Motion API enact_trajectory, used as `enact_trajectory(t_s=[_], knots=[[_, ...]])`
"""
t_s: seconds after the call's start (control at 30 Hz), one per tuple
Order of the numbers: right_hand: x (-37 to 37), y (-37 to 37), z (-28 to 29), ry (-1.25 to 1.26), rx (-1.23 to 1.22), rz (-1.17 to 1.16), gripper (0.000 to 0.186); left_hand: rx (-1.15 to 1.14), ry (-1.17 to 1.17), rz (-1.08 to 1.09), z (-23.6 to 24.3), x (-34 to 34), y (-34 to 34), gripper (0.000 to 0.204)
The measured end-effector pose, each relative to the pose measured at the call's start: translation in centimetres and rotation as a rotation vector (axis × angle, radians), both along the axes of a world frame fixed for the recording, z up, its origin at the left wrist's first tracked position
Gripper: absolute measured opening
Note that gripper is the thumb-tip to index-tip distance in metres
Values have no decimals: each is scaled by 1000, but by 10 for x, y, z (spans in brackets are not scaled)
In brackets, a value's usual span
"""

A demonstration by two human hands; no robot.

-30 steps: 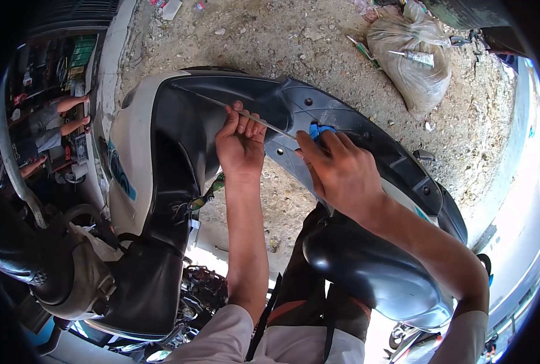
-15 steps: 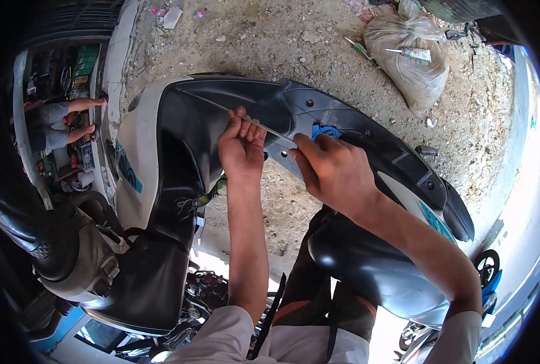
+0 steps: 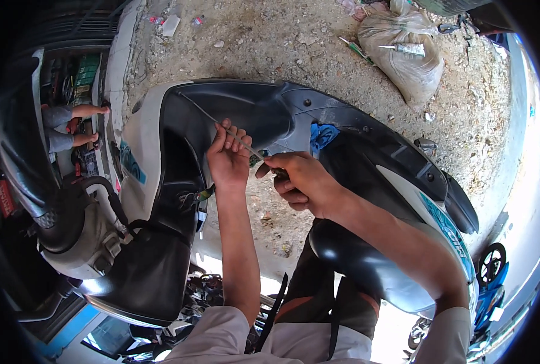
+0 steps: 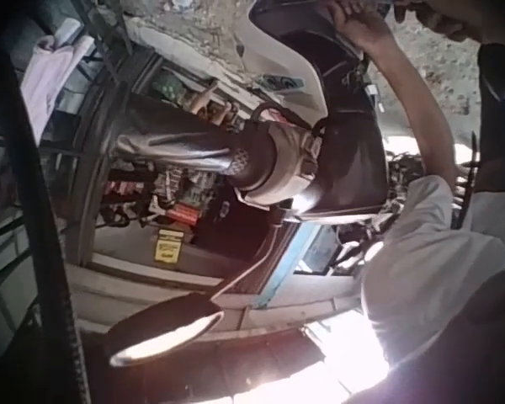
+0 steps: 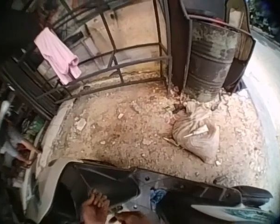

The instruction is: The person adjusts internal parts of a scooter using a long metal rod, fits the front inner cover onto the frame by hand, and fastens screws on the cover using a screwdriver.

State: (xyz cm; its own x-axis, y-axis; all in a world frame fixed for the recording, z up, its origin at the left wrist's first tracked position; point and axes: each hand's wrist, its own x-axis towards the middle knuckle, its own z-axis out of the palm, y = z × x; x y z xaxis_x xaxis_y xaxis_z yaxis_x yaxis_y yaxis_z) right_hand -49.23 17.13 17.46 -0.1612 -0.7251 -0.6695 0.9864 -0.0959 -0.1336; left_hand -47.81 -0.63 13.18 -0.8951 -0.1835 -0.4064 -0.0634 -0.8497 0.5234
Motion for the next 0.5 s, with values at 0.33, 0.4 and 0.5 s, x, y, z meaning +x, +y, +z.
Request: enact_trajectory(t_s=[0.33,0.4,0.5], knots=[[33,-8,-18,1938,969,197,33,111,-178,-82,-7,-11,-16,13],[34,-10,-18,1953,945,138,35,163,-182,-98,-9,-10,-20,12],[39,-10,-20,1868,911,222,29,184,-194,-112,-16,-7,-17,12]])
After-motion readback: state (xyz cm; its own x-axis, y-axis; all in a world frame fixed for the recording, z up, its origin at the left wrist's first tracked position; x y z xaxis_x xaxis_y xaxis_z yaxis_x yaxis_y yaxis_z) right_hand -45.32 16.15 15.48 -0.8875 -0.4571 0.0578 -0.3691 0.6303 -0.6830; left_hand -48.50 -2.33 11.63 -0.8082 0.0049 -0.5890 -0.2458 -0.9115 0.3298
